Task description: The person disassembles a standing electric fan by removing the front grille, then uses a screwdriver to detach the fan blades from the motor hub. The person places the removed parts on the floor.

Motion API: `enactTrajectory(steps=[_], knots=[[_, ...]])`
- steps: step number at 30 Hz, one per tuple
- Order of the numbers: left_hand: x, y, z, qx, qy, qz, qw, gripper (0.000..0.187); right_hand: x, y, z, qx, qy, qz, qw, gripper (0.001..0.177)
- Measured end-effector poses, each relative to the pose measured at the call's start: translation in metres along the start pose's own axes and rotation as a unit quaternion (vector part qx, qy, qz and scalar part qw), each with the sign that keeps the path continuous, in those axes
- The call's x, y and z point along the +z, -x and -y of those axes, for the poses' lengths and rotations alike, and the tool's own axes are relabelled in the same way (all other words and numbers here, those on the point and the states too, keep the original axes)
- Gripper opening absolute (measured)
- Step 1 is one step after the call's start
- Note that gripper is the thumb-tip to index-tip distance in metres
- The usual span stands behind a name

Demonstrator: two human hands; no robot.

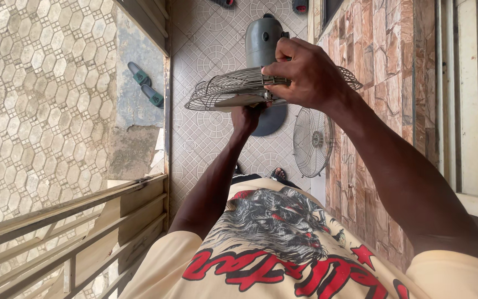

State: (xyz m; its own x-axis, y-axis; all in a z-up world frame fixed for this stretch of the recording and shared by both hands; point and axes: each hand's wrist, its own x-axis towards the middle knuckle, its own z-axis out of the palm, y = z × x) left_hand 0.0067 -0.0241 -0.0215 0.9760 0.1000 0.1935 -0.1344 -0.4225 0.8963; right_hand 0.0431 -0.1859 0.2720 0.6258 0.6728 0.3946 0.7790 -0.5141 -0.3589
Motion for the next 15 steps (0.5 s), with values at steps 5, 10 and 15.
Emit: enactTrajectory(steps=[5,10,15], knots=[[-0.011,-0.006,-0.002,-0.041,0.145,0.056,0.987,0.037,0.013,0.003,-0.004,0.015,-0.040,-0.002,0.999,0.027],[-0.012,-0.009,0.002,-0.042,0.119,0.064,0.990,0.034,0.013,0.003,-0.008,0.010,-0.057,-0.010,0.998,0.027],[-0.012,-0.005,0.003,-0.038,0.057,0.067,0.995,0.033,0.008,0.003,-0.009,0.010,-0.063,-0.017,0.998,0.028]])
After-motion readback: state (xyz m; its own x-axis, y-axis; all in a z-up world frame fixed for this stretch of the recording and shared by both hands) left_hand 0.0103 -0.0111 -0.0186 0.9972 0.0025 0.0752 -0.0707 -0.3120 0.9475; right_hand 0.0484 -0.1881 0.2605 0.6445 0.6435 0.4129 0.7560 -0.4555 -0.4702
